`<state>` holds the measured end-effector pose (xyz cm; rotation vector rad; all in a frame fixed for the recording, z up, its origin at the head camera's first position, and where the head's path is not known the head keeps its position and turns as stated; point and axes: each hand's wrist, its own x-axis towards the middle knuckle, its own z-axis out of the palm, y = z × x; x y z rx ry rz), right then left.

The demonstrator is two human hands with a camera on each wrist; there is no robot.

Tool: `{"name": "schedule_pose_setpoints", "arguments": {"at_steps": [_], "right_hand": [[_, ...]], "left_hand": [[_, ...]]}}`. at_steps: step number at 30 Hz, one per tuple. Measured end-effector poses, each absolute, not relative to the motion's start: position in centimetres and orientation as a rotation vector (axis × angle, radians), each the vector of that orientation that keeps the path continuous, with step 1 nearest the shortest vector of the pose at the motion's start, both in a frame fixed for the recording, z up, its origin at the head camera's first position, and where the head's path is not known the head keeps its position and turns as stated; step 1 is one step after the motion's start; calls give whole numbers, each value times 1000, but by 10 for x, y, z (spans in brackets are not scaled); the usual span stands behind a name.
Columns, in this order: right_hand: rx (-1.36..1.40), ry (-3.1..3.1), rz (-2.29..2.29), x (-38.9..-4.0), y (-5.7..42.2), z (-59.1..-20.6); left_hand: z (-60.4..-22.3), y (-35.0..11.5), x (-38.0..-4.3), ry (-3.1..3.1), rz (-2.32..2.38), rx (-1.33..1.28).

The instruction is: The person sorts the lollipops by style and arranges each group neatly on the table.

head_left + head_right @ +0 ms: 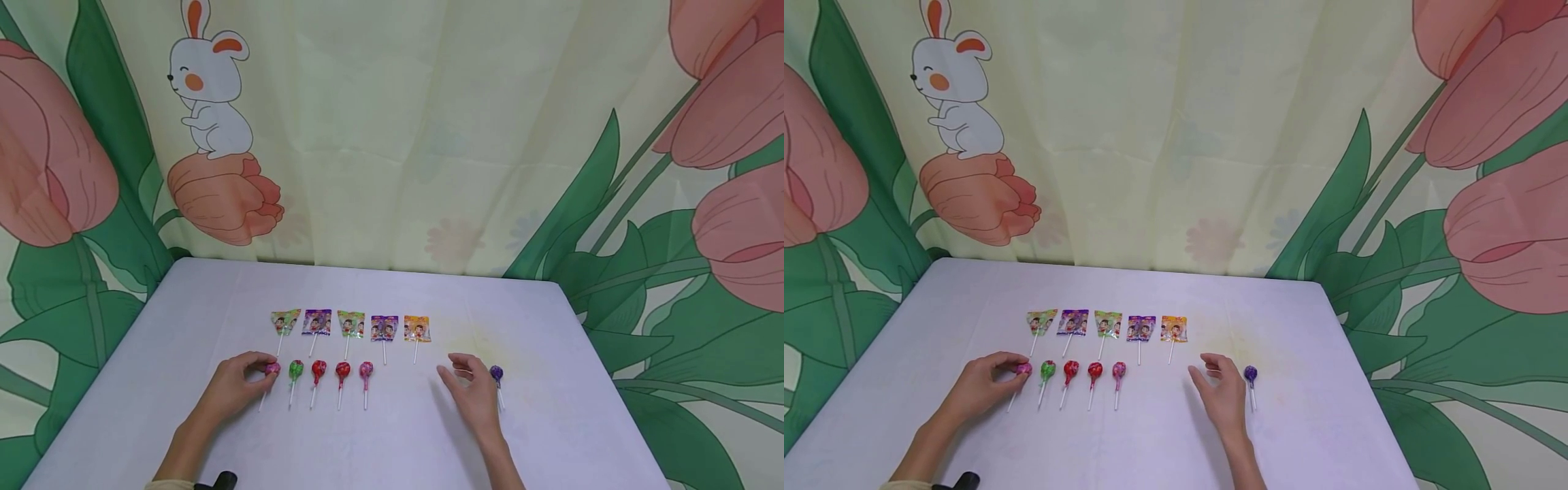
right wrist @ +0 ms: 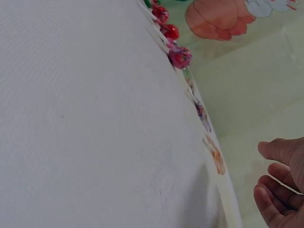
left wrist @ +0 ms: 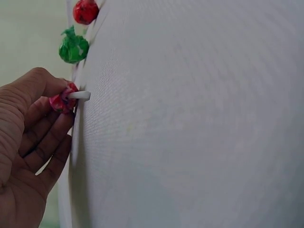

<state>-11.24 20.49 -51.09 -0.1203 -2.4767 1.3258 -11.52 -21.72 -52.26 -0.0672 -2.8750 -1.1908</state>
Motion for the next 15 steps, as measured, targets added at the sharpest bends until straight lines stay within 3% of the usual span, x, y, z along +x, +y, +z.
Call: {"name": "schedule_pose_setpoints", "arguments": {"at_steps": [15], "right_hand": [[-161,-2419,1293,-112,224,-504]], "left_hand": [[-523,-218,-116,-2874,-1201,-70]]}}
